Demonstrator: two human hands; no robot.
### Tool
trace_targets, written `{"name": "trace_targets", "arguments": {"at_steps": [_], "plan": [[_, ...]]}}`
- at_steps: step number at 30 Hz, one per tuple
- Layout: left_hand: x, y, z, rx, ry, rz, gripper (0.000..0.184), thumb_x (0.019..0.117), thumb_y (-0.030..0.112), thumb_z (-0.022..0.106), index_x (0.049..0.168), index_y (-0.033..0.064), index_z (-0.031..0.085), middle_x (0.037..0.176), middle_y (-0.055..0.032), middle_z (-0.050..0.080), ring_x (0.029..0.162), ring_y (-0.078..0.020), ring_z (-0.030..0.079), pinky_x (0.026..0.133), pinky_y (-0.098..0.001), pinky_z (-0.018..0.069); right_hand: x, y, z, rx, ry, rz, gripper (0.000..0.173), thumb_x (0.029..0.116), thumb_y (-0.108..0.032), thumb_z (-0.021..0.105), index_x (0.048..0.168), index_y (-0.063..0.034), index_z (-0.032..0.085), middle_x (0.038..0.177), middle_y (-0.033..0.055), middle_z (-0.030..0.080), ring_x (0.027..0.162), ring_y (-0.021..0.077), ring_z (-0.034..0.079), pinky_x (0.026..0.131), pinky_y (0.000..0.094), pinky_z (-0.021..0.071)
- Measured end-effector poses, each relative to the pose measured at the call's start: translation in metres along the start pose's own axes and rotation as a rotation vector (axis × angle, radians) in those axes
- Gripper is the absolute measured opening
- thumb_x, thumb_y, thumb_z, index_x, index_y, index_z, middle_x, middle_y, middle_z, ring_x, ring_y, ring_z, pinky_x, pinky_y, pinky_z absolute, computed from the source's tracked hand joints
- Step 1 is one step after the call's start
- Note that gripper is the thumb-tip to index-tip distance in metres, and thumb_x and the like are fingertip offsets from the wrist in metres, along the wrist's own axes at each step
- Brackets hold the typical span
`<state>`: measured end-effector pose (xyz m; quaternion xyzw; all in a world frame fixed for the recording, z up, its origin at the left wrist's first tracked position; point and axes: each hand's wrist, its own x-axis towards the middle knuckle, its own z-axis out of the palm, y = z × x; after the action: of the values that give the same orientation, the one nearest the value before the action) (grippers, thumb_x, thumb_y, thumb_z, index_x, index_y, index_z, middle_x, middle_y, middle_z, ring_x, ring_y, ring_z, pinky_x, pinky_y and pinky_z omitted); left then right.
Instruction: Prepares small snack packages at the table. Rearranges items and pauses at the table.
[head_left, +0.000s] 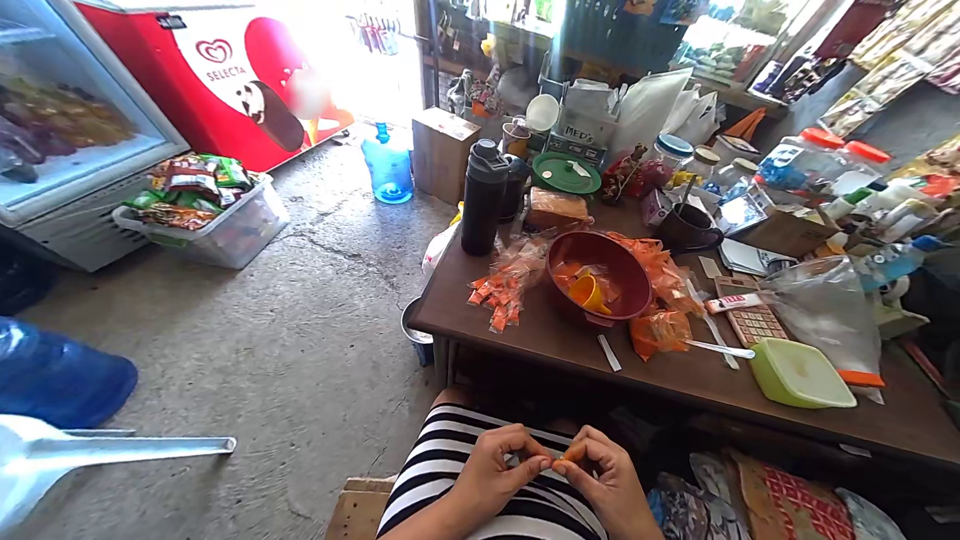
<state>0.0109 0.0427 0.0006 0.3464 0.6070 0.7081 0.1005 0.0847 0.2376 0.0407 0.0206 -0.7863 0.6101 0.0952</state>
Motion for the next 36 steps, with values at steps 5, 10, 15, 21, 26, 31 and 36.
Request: {"name": "trace_targets", "arguments": {"at_steps": [5, 10, 15, 21, 26, 31, 36], "plan": [[-0.002, 0.0, -0.002, 0.017, 0.046, -0.008, 0.018, 0.0965, 0.015, 0.07, 0.091, -0.0015, 0.073, 0.086, -0.0026, 0.07, 0.083, -0.0003, 0.064, 0.078, -0.0157, 0.0527, 0.001, 0.0, -0.006, 0.024, -0.091, -0.034, 0.018, 0.0991, -0.017, 0.064, 0.104, -0.0054, 0.077, 0.097, -0.0003, 0.067, 0.073, -0.0045, 0.059, 0.064, 0.0097, 0.0512], [-0.003, 0.006, -0.001, 0.007, 0.036, -0.022, 0.018, 0.0966, 0.014, 0.07, 0.091, -0.0033, 0.072, 0.086, -0.004, 0.07, 0.083, -0.0012, 0.064, 0.079, -0.0173, 0.053, 0.0, -0.005, -0.002, -0.012, 0.002, 0.003, 0.01, 0.0906, -0.014, 0.073, 0.096, -0.0073, 0.078, 0.09, -0.003, 0.067, 0.073, -0.0045, 0.06, 0.065, 0.0098, 0.0525], [-0.002, 0.009, -0.001, 0.014, 0.015, -0.031, 0.017, 0.0959, 0.011, 0.07, 0.092, -0.0048, 0.072, 0.086, -0.0051, 0.07, 0.084, -0.0014, 0.064, 0.08, -0.0171, 0.0522, -0.002, -0.005, 0.005, 0.013, 0.071, 0.049, 0.008, 0.0847, -0.017, 0.08, 0.085, -0.0093, 0.077, 0.084, -0.006, 0.065, 0.071, -0.0049, 0.057, 0.063, 0.0088, 0.0495], [-0.001, 0.008, -0.004, 0.018, 0.047, -0.025, 0.018, 0.0967, 0.012, 0.069, 0.092, -0.005, 0.072, 0.086, -0.0041, 0.07, 0.083, 0.0002, 0.063, 0.079, -0.0157, 0.0519, 0.003, -0.005, 0.002, 0.032, -0.058, 0.012, 0.021, 0.1021, -0.012, 0.058, 0.108, -0.0016, 0.075, 0.1, -0.0005, 0.064, 0.072, -0.0055, 0.056, 0.063, 0.0089, 0.0502], [-0.001, 0.007, -0.004, 0.017, 0.043, -0.024, 0.018, 0.0973, 0.013, 0.069, 0.092, -0.0047, 0.072, 0.086, -0.0046, 0.07, 0.084, -0.0009, 0.064, 0.08, -0.0171, 0.0524, 0.002, -0.003, 0.003, 0.015, 0.024, 0.008, 0.011, 0.0932, -0.012, 0.071, 0.099, -0.0055, 0.078, 0.093, -0.0034, 0.065, 0.073, -0.0053, 0.058, 0.064, 0.0082, 0.0506], [0.0, 0.007, -0.004, 0.004, 0.02, -0.026, 0.017, 0.0962, 0.011, 0.069, 0.092, -0.0051, 0.072, 0.087, -0.0053, 0.07, 0.085, -0.0011, 0.064, 0.08, -0.0166, 0.0524, 0.003, -0.006, 0.007, 0.025, 0.078, 0.042, 0.006, 0.085, -0.014, 0.079, 0.086, -0.0093, 0.076, 0.085, -0.0065, 0.064, 0.071, -0.0056, 0.056, 0.063, 0.0079, 0.049], [0.0, 0.007, -0.005, 0.021, 0.038, -0.038, 0.018, 0.0969, 0.012, 0.069, 0.092, -0.0048, 0.073, 0.086, -0.0044, 0.07, 0.085, -0.0005, 0.064, 0.08, -0.0164, 0.0519, 0.004, -0.006, 0.006, 0.003, -0.01, 0.032, 0.019, 0.1, -0.011, 0.06, 0.106, -0.0015, 0.075, 0.098, -0.001, 0.063, 0.071, -0.0065, 0.055, 0.062, 0.0078, 0.0495]]}}
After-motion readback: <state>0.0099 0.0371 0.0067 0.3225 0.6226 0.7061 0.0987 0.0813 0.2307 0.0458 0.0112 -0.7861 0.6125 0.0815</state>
